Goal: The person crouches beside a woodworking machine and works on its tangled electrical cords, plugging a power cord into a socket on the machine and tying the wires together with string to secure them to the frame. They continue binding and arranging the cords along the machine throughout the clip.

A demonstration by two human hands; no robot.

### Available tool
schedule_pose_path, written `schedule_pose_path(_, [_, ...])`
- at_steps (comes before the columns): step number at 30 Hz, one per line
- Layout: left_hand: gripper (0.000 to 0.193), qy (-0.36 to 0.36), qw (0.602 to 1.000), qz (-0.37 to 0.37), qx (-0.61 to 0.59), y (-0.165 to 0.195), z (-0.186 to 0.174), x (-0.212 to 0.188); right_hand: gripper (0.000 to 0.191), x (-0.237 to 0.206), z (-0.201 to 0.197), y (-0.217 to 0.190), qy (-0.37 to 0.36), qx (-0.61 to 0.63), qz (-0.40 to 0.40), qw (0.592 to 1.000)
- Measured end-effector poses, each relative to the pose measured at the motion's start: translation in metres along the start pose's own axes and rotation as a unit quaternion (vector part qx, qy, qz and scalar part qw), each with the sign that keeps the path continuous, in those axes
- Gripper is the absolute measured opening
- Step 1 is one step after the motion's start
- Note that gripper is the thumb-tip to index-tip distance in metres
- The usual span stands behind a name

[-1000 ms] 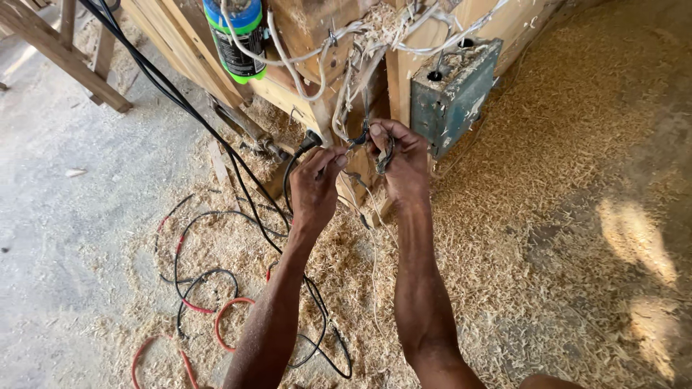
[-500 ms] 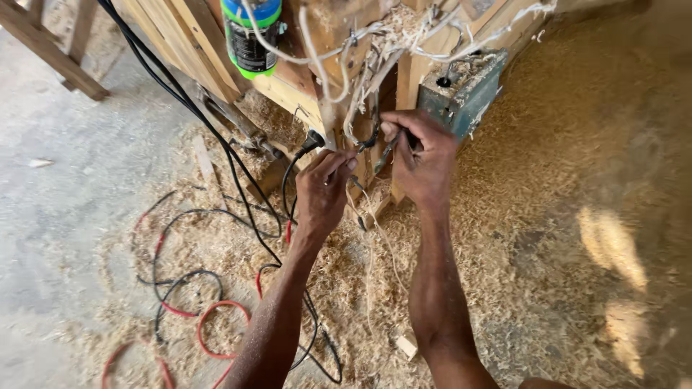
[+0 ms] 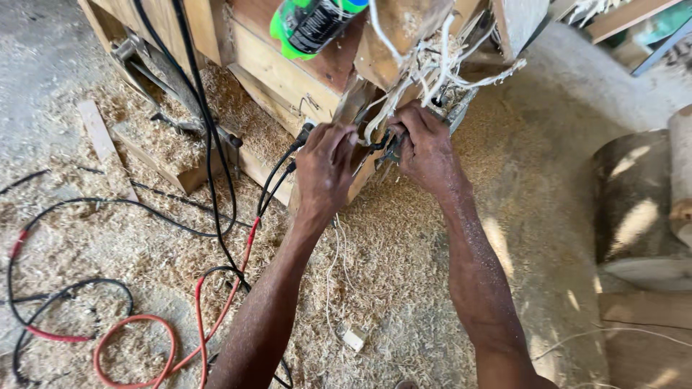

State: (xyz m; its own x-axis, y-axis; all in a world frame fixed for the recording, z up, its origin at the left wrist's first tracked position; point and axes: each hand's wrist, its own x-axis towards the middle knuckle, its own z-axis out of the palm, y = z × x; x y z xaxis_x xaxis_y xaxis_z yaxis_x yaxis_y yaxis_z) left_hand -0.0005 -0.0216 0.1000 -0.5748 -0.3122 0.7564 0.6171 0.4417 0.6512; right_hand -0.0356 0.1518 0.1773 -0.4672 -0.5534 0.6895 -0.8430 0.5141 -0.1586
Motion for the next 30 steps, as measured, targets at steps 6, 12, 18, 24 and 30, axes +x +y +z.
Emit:
schedule_pose_path(6, [0.041, -0.142, 0.986, -0.075, -0.035, -0.017, 0.010, 0.032, 0.025, -0.020, 0.035, 0.010, 0.127, 0.034, 0.094, 0.987])
schedule_pose_path(12, [0.020, -0.228, 0.943, -0.171, -0.175, -0.023, 0.007, 0.053, 0.012, -0.044, 0.070, 0.022, 0.256, 0.326, 0.227, 0.881])
schedule_pose_path(18, [0.015, -0.235, 0.939, -0.173, -0.181, -0.018, 0.006, 0.057, 0.015, -0.041, 0.059, 0.028, 0.260, 0.436, 0.357, 0.784])
schedule_pose_path(24, [0.029, -0.215, 0.954, -0.130, -0.162, -0.031, 0.018, 0.056, 0.014, -0.025, 0.045, 0.022, 0.195, 0.349, 0.365, 0.841])
schedule_pose_path(30, [0.028, -0.179, 0.973, -0.036, -0.142, -0.039, 0.027, 0.048, 0.014, -0.027, 0.039, 0.029, 0.177, 0.398, 0.361, 0.824])
